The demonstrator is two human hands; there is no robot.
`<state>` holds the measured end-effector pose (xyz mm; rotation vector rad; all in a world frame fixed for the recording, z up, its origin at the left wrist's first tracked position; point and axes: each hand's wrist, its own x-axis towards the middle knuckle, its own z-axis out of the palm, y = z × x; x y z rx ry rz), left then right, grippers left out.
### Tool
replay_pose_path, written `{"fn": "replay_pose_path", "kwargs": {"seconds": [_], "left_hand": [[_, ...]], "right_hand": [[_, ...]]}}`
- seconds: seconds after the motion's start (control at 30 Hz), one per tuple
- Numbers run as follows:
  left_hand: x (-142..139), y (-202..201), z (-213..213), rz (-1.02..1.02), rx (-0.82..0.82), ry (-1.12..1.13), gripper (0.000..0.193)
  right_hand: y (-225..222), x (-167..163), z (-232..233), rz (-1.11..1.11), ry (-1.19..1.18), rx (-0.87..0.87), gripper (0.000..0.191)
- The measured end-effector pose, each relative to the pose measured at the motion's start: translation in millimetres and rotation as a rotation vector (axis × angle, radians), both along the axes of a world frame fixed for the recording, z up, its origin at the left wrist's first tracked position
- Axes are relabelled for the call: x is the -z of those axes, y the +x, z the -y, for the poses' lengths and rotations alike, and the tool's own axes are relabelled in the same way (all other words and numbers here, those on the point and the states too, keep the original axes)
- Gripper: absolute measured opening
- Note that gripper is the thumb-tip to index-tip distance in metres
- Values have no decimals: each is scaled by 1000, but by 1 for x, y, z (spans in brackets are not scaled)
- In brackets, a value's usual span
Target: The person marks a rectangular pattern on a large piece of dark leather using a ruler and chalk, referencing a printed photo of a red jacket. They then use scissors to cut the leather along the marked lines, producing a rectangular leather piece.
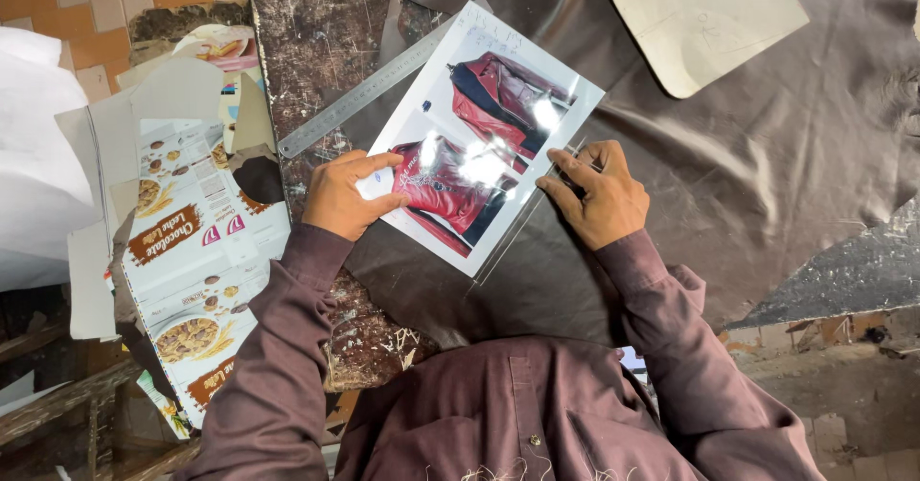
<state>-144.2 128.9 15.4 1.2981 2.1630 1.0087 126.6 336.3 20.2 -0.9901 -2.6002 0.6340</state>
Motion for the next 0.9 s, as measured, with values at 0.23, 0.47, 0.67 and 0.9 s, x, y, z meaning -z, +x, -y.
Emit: {"fn": "replay_pose_path", "kwargs": {"seconds": [0.23, 0.47, 0.67, 0.9], "left_hand": [[5, -2, 0, -23, 69, 140, 49], [9, 0, 1, -23, 42, 65, 50], [9, 2, 0, -54, 53, 80, 50], [8, 7, -1, -61, 38, 51, 50]], "right_hand": [[-1, 2, 5, -14, -3, 49, 49], [3, 7, 5, -21, 11, 49, 49], [5, 10, 4, -17, 20, 36, 49], [8, 14, 2, -18, 24, 25, 49]]}}
